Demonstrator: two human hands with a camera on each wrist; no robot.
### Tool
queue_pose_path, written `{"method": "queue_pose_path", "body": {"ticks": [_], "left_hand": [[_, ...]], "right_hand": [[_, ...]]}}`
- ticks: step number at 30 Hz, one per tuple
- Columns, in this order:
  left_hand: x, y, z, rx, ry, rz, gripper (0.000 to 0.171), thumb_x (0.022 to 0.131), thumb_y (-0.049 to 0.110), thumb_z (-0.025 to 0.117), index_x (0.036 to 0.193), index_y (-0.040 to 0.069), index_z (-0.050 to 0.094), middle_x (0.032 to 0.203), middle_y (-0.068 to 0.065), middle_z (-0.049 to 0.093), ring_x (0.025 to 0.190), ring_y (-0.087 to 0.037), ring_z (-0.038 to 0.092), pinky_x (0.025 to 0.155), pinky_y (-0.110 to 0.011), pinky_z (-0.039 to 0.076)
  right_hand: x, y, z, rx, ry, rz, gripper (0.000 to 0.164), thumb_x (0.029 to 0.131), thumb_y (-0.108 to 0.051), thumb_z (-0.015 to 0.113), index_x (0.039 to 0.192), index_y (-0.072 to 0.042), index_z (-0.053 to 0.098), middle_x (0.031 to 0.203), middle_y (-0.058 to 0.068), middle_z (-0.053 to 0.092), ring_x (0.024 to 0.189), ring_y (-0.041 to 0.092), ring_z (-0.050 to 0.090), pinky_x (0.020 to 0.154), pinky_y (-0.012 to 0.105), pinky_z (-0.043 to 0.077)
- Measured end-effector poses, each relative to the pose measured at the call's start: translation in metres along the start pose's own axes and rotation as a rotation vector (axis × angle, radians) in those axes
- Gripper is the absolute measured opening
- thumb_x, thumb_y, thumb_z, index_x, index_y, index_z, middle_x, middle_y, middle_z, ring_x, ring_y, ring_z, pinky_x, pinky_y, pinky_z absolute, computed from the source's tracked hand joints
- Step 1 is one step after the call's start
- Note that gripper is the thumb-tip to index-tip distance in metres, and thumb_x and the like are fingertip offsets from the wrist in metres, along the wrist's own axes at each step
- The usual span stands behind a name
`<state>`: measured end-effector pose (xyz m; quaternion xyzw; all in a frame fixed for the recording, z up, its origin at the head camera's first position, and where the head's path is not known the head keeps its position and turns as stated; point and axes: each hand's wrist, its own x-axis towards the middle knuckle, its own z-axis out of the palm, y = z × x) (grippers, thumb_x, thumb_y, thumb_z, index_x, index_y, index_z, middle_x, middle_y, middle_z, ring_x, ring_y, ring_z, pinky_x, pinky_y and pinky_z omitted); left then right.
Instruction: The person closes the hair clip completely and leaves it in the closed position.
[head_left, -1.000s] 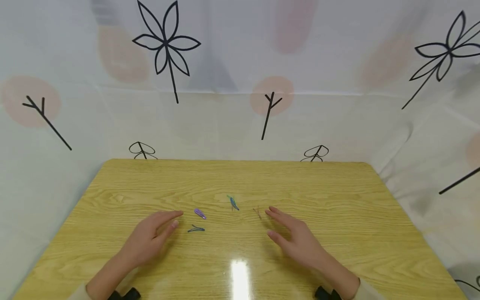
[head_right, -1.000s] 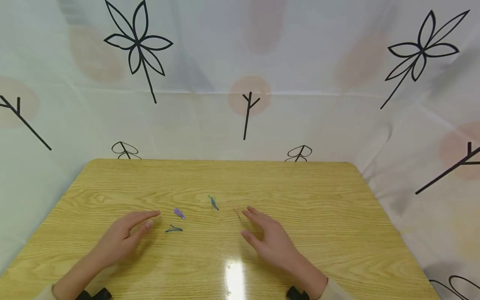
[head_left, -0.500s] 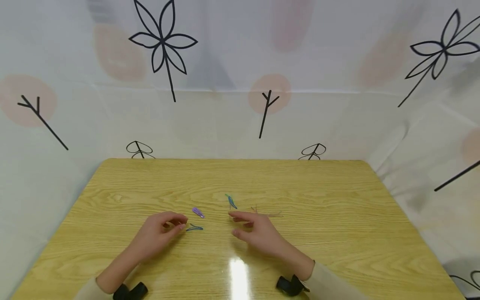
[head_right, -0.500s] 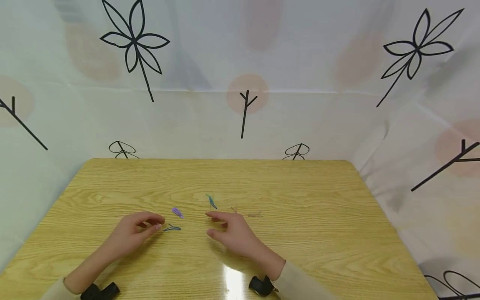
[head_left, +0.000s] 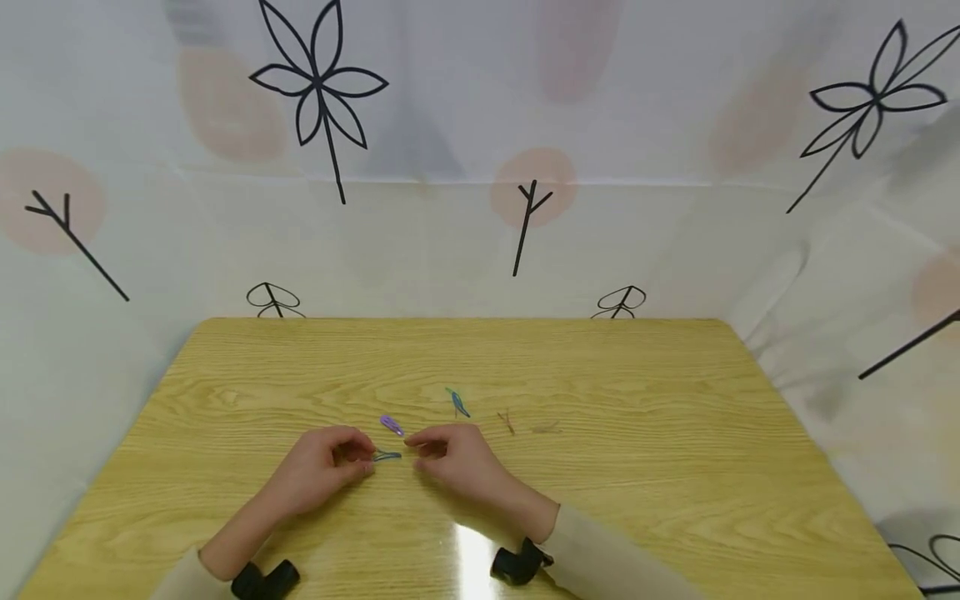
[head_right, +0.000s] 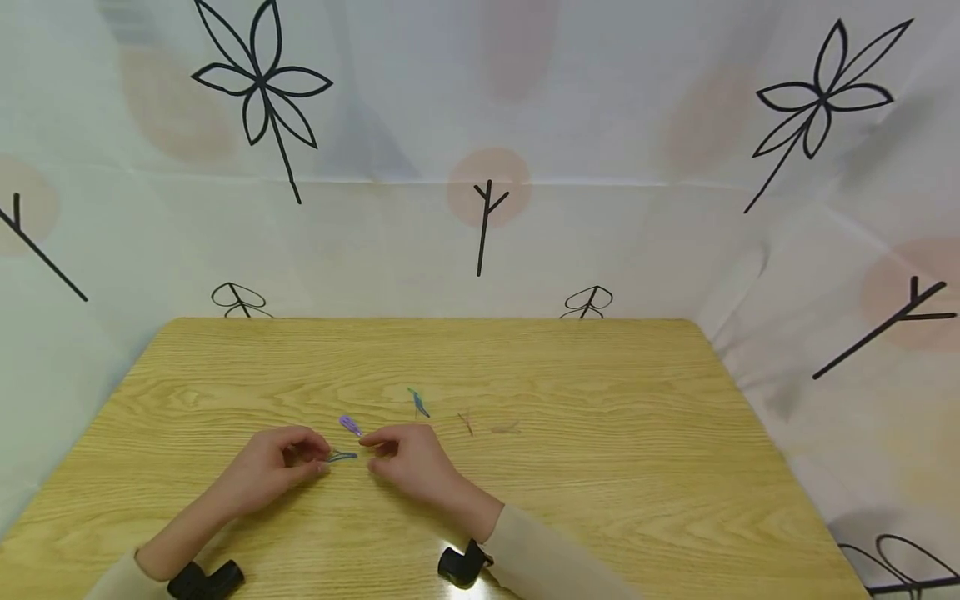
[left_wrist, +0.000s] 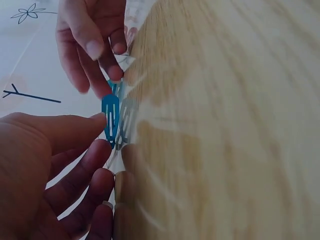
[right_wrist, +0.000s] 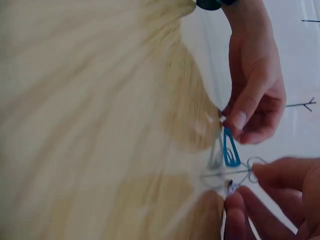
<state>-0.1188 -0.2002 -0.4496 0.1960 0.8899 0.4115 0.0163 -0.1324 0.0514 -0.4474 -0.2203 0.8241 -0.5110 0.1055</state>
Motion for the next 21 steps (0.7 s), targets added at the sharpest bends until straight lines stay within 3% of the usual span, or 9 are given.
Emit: {"method": "queue_pose_path", "body": {"ticks": [6,15,21], "left_hand": [[0.001,0.000,0.001,0.023,-0.010,0.006,0.014,0.084,0.015,0.081,0.092,0.021,0.071,0.086,0.014,0.066,0.078,-0.005,0.060,0.071,-0.027,0.050],[0.005,0.000,0.001,0.052,-0.039,0.000,0.014,0.086,0.011,0.079,0.090,0.021,0.071,0.084,0.014,0.064,0.074,-0.004,0.057,0.066,-0.026,0.049],[0.007,0.001,0.001,0.052,-0.043,0.002,0.014,0.086,0.010,0.079,0.089,0.021,0.070,0.084,0.014,0.064,0.073,-0.003,0.057,0.065,-0.025,0.049]], "right_hand": [[0.011,-0.003,0.014,-0.087,0.073,0.005,0.021,0.080,-0.002,0.075,0.099,-0.009,0.079,0.084,-0.003,0.071,0.070,0.001,0.057,0.065,0.021,0.048],[0.021,-0.008,0.024,-0.254,0.086,-0.019,0.006,0.080,-0.009,0.080,0.082,-0.014,0.078,0.076,-0.013,0.066,0.069,-0.002,0.056,0.065,0.018,0.046],[0.021,-0.010,0.024,-0.235,0.082,-0.019,0.006,0.081,-0.007,0.079,0.079,-0.012,0.076,0.072,-0.013,0.063,0.066,-0.002,0.054,0.062,0.018,0.045]]}}
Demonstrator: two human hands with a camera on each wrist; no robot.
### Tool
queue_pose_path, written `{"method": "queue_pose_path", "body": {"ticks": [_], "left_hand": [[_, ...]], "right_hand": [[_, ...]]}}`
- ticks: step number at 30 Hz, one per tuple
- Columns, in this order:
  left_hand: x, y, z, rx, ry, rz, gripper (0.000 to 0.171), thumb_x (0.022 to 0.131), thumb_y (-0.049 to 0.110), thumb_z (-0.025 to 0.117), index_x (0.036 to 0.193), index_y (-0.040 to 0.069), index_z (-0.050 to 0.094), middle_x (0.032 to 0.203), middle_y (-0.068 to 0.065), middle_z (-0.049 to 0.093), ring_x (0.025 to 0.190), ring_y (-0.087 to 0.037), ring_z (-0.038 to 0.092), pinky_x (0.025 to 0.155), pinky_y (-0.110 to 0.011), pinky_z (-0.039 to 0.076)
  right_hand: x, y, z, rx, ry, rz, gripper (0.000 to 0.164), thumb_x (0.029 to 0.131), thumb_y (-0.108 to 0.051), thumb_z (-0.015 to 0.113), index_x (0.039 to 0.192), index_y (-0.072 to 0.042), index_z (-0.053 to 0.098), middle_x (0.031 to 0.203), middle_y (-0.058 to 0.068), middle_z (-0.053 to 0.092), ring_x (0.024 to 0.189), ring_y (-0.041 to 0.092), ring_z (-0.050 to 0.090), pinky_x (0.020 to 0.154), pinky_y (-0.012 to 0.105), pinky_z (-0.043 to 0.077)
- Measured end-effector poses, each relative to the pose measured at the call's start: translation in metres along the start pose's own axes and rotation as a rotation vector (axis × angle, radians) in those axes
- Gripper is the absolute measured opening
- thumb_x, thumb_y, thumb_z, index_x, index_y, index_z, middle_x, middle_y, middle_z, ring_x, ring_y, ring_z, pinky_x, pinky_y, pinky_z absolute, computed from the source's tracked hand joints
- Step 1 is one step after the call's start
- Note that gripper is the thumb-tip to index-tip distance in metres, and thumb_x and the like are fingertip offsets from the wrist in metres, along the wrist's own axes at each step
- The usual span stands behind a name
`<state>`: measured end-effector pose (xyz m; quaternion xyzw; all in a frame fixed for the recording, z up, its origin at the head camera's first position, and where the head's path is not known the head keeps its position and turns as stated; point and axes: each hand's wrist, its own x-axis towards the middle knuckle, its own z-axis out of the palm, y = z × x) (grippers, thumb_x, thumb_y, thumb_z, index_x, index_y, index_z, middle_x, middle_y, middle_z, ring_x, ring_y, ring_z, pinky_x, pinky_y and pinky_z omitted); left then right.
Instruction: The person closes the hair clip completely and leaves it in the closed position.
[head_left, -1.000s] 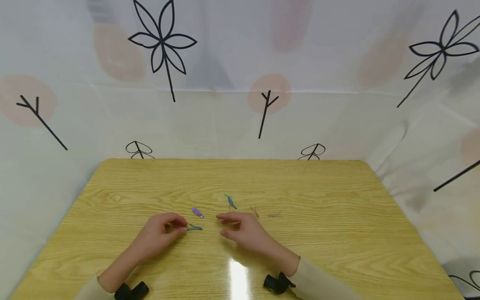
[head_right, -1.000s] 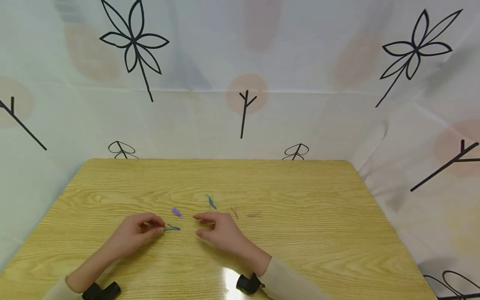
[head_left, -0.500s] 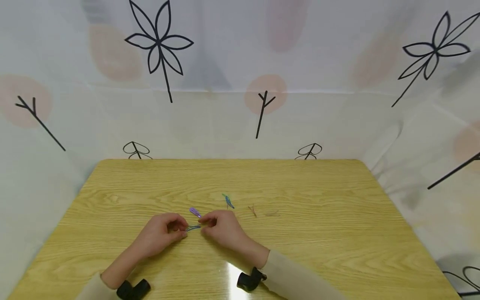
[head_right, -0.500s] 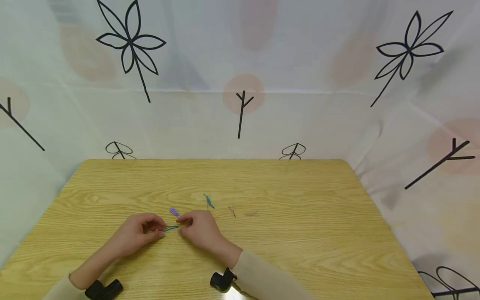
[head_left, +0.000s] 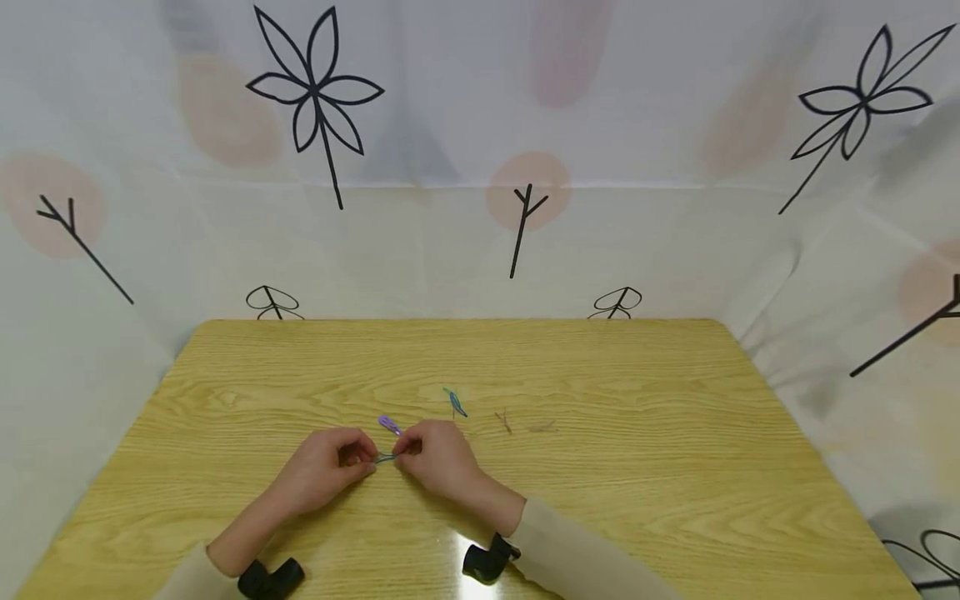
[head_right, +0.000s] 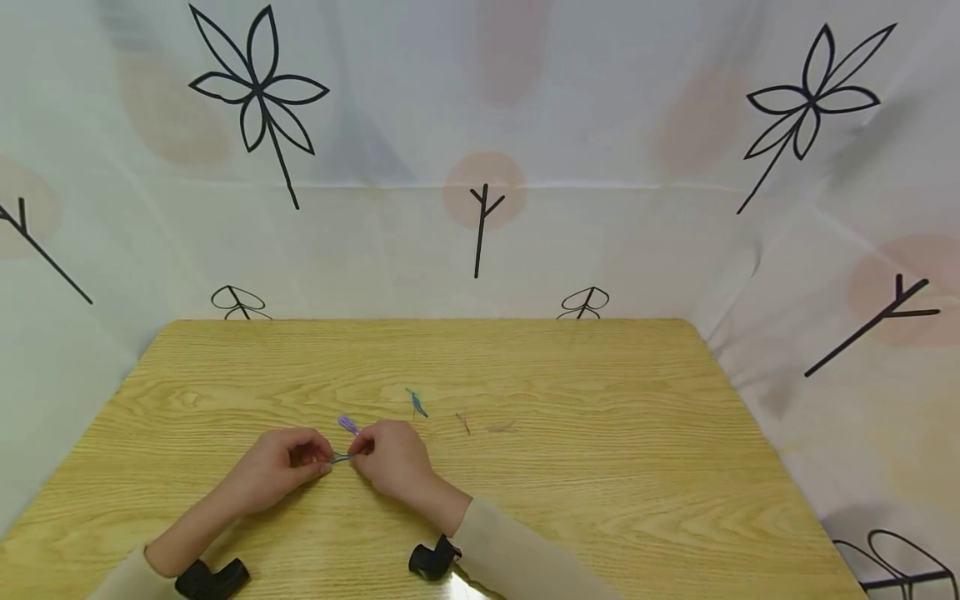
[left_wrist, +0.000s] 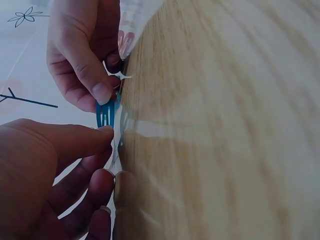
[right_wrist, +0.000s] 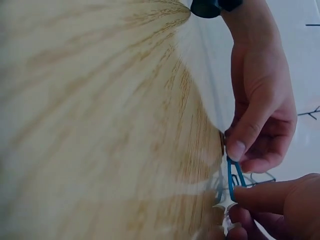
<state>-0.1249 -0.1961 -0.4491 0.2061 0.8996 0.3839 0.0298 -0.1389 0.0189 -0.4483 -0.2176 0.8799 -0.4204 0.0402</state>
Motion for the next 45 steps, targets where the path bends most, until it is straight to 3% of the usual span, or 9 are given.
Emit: {"method": "queue_pose_path", "body": {"ticks": [5,10,15,31,45], "left_hand": [[-0.001,0.003,0.001,-0.014,0.033,0.007,0.014,0.086,0.010,0.079,0.094,0.019,0.070,0.085,0.012,0.064,0.072,-0.005,0.056,0.064,-0.026,0.048],[-0.002,0.005,0.002,-0.011,0.089,-0.008,0.022,0.084,0.012,0.081,0.102,0.017,0.070,0.095,0.008,0.064,0.082,-0.010,0.059,0.071,-0.028,0.050],[-0.002,0.006,0.004,0.008,0.119,0.023,0.025,0.083,0.013,0.082,0.105,0.017,0.071,0.098,0.008,0.067,0.086,-0.013,0.062,0.074,-0.031,0.051],[-0.005,0.011,0.003,0.010,0.100,-0.031,0.020,0.085,0.015,0.081,0.101,0.020,0.071,0.094,0.011,0.066,0.083,-0.009,0.061,0.068,-0.028,0.048],[-0.007,0.017,0.000,-0.010,0.111,-0.006,0.012,0.086,0.016,0.080,0.091,0.021,0.070,0.082,0.015,0.063,0.076,-0.005,0.058,0.064,-0.027,0.046]], "right_hand": [[-0.002,-0.001,-0.001,0.053,-0.004,0.019,0.005,0.083,-0.007,0.077,0.080,-0.010,0.075,0.070,-0.012,0.061,0.064,0.000,0.053,0.061,0.020,0.046],[-0.003,-0.001,-0.003,0.077,0.029,0.012,0.007,0.084,-0.007,0.076,0.080,-0.013,0.074,0.070,-0.012,0.060,0.065,0.001,0.053,0.061,0.021,0.045],[-0.005,-0.001,-0.004,0.074,0.065,-0.011,0.008,0.085,-0.007,0.075,0.081,-0.015,0.073,0.073,-0.012,0.061,0.066,0.001,0.054,0.062,0.020,0.046],[-0.011,-0.003,-0.006,0.121,0.083,-0.023,0.007,0.086,-0.007,0.075,0.085,-0.014,0.074,0.076,-0.010,0.062,0.067,0.002,0.054,0.062,0.021,0.046],[-0.013,-0.005,-0.008,0.149,0.088,-0.022,0.004,0.086,-0.008,0.076,0.086,-0.011,0.073,0.077,-0.010,0.062,0.067,0.002,0.054,0.062,0.021,0.046]]}}
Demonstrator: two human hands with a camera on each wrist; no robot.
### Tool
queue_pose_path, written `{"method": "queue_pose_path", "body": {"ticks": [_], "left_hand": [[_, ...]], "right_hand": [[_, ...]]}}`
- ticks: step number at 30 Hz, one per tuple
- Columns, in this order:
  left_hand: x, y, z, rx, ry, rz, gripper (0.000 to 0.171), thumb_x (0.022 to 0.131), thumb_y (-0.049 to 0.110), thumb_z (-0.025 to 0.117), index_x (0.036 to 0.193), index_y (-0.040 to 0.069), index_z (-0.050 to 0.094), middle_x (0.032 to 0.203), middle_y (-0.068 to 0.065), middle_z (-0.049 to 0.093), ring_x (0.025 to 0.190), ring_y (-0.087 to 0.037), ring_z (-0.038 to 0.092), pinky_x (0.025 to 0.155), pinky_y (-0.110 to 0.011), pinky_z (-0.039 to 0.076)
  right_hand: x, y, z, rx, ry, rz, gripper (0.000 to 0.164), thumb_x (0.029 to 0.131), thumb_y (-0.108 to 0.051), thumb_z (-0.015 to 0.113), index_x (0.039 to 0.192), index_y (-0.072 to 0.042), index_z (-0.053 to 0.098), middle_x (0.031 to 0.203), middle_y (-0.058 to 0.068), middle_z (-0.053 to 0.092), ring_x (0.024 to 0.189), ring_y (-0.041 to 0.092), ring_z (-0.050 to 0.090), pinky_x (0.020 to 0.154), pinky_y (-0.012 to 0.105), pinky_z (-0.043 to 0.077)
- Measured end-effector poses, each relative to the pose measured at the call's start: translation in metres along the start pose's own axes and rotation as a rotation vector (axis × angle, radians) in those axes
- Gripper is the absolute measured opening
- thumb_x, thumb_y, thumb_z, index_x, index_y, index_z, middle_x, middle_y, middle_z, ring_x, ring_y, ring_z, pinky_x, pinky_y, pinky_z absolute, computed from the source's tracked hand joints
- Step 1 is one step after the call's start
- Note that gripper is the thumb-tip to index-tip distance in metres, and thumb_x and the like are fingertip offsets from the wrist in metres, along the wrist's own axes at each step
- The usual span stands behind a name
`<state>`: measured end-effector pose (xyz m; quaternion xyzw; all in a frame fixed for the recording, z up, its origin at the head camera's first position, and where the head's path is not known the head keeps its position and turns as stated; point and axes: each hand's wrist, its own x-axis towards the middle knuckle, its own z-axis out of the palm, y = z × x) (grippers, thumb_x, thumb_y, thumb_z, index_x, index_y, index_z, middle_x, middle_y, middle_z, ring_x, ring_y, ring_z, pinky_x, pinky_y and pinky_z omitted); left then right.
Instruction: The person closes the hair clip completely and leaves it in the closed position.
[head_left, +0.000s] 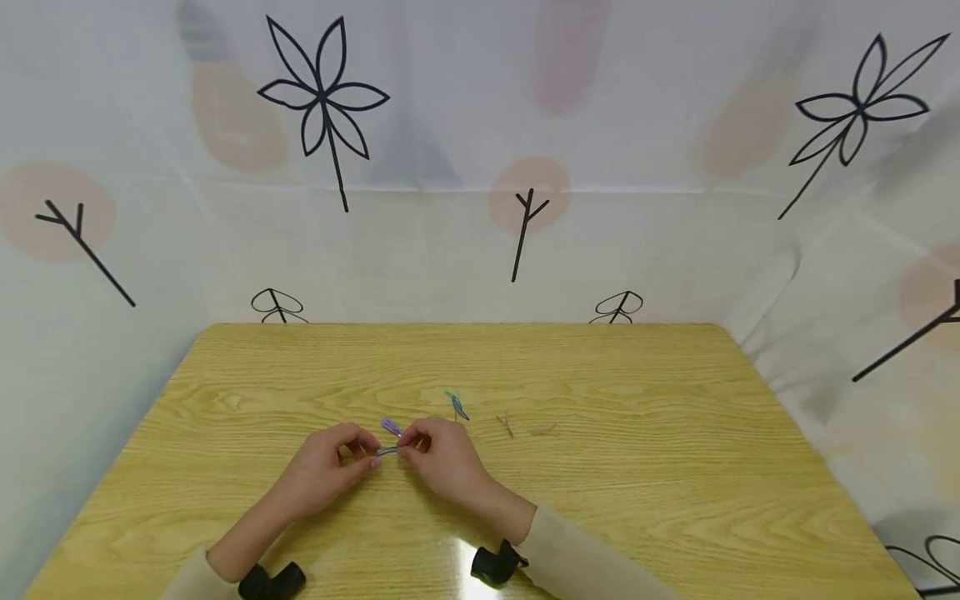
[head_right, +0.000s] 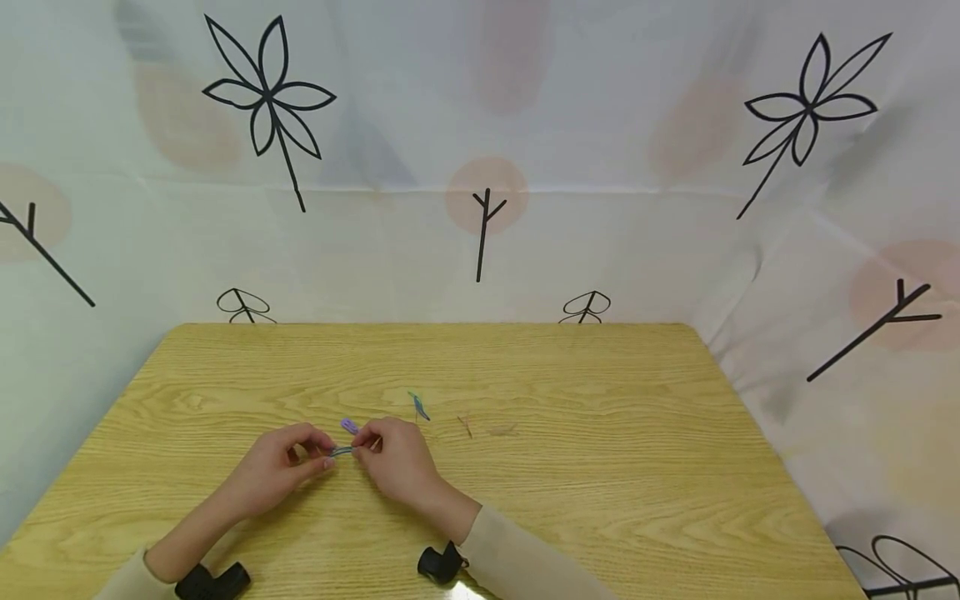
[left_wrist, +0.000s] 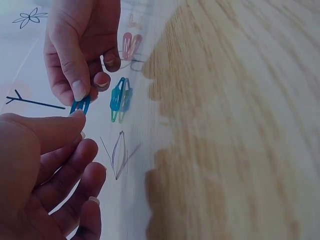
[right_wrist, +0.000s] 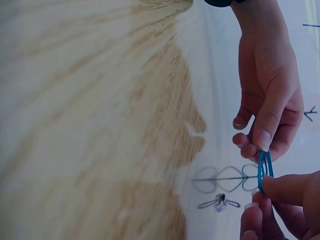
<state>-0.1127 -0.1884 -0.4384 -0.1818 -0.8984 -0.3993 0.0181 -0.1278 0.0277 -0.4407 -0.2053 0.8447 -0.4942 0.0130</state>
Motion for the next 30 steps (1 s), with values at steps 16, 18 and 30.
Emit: {"method": "queue_pose_path", "body": {"ticks": [16,18,30], "left_hand": [[-0.0005,-0.0017,0.0001,-0.040,-0.046,0.029,0.007,0.088,0.014,0.077,0.090,0.017,0.071,0.082,0.014,0.064,0.074,-0.005,0.058,0.063,-0.027,0.047],[-0.0001,-0.0019,0.0005,-0.046,-0.042,0.029,0.008,0.088,0.013,0.077,0.090,0.017,0.071,0.081,0.014,0.064,0.074,-0.005,0.058,0.063,-0.027,0.047],[-0.0016,-0.0015,-0.0002,-0.074,-0.030,0.035,0.009,0.087,0.011,0.078,0.087,0.018,0.072,0.081,0.012,0.067,0.073,-0.006,0.059,0.061,-0.027,0.048]], "right_hand": [[-0.0006,0.0008,0.0001,0.015,-0.018,0.003,0.008,0.089,-0.004,0.074,0.095,-0.009,0.076,0.084,-0.008,0.069,0.070,0.002,0.057,0.064,0.022,0.048],[-0.0009,0.0012,0.0000,0.020,-0.031,0.011,0.012,0.090,-0.003,0.072,0.100,-0.008,0.077,0.089,-0.006,0.072,0.073,0.002,0.059,0.065,0.022,0.049],[-0.0039,-0.0014,0.0019,0.062,-0.066,0.017,0.017,0.091,0.001,0.069,0.097,-0.011,0.080,0.096,-0.003,0.075,0.092,0.006,0.064,0.075,0.022,0.051]]}}
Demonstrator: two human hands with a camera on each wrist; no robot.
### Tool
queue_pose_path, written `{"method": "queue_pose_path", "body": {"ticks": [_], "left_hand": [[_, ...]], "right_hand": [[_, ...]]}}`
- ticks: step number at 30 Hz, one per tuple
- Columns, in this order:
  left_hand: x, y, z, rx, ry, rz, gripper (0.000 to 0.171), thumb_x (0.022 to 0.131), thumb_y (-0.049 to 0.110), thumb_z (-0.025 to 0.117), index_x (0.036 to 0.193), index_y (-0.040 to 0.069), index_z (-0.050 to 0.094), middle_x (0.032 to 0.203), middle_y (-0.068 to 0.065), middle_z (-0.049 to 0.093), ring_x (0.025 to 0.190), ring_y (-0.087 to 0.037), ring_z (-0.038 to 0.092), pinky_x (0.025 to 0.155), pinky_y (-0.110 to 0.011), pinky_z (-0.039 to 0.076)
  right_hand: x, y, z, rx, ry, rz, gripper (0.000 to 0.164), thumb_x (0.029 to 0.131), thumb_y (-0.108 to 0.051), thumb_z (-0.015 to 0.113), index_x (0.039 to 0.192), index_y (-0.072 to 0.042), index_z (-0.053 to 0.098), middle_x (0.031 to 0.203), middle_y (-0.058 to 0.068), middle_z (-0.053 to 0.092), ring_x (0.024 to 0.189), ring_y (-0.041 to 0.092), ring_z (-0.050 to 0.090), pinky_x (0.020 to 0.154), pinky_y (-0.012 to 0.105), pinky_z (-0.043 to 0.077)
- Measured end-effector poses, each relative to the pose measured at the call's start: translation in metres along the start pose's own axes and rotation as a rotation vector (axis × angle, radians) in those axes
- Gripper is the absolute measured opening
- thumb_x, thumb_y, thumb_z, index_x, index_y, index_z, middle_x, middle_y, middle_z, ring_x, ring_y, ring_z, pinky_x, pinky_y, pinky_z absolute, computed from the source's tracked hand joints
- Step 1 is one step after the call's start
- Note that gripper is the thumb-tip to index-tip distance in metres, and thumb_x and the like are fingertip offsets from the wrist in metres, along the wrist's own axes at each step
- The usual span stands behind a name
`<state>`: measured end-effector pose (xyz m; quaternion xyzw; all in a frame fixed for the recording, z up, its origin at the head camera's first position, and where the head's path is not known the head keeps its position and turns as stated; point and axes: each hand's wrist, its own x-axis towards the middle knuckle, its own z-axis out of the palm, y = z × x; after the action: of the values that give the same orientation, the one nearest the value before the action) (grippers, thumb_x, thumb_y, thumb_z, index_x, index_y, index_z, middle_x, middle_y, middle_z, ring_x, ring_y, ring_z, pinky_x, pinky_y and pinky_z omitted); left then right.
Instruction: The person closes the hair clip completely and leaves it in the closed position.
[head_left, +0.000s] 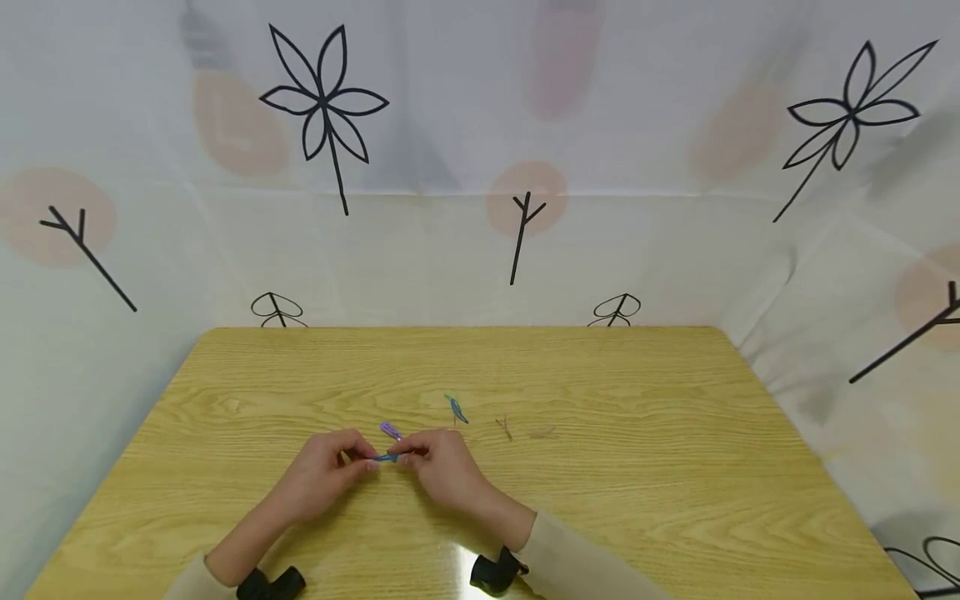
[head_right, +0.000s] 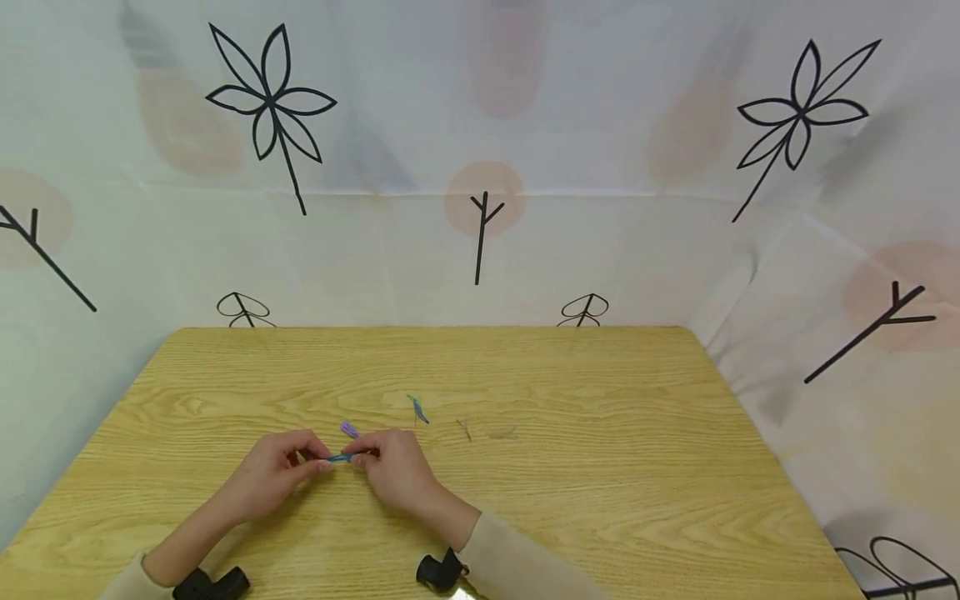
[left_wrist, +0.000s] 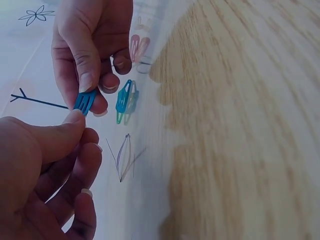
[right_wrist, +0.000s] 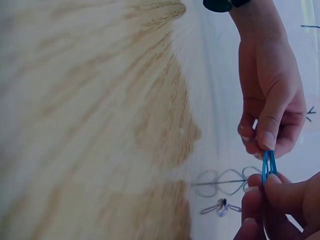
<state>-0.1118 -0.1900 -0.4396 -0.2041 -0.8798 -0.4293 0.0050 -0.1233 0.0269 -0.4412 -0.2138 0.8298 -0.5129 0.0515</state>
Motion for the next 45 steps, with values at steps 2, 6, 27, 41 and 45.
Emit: {"method": "queue_pose_path", "body": {"ticks": [2,6,27,41,45], "left_hand": [[0.0002,0.0002,-0.0011,-0.014,-0.008,0.005,0.009,0.087,0.011,0.077,0.087,0.018,0.072,0.081,0.010,0.068,0.072,-0.006,0.059,0.061,-0.027,0.048],[0.0009,0.0003,-0.0036,-0.037,-0.027,0.011,0.007,0.088,0.011,0.076,0.087,0.016,0.073,0.082,0.008,0.068,0.073,-0.007,0.059,0.061,-0.027,0.048],[0.0031,0.0007,-0.0057,-0.026,-0.089,0.009,0.004,0.090,0.018,0.076,0.086,0.018,0.075,0.083,0.012,0.068,0.074,-0.007,0.060,0.061,-0.028,0.048],[0.0041,-0.0031,-0.0064,-0.037,-0.115,-0.018,0.006,0.092,0.024,0.074,0.092,0.018,0.075,0.083,0.011,0.066,0.074,-0.008,0.059,0.063,-0.028,0.048],[0.0037,-0.0024,-0.0059,-0.059,-0.115,-0.025,0.004,0.091,0.023,0.075,0.093,0.019,0.075,0.084,0.010,0.067,0.074,-0.009,0.059,0.063,-0.028,0.048]], "right_hand": [[0.0002,-0.0003,0.0000,0.006,0.000,-0.010,0.017,0.090,0.001,0.070,0.096,-0.011,0.081,0.095,-0.003,0.075,0.091,0.007,0.065,0.075,0.022,0.051],[0.0008,0.0000,-0.0011,0.018,-0.017,-0.020,0.017,0.091,0.002,0.069,0.095,-0.010,0.080,0.094,-0.005,0.074,0.094,0.008,0.066,0.076,0.022,0.051],[-0.0020,0.0007,-0.0075,0.003,-0.056,-0.043,0.015,0.092,-0.002,0.069,0.088,-0.012,0.079,0.091,-0.008,0.073,0.091,0.003,0.064,0.078,0.023,0.050],[-0.0009,0.0021,-0.0073,0.019,-0.066,-0.013,0.013,0.093,-0.005,0.070,0.090,-0.012,0.080,0.092,-0.008,0.074,0.093,0.003,0.065,0.080,0.022,0.050],[-0.0008,0.0021,-0.0069,0.010,-0.066,-0.014,0.014,0.093,-0.004,0.069,0.090,-0.012,0.079,0.091,-0.007,0.074,0.092,0.005,0.065,0.079,0.023,0.051]]}}
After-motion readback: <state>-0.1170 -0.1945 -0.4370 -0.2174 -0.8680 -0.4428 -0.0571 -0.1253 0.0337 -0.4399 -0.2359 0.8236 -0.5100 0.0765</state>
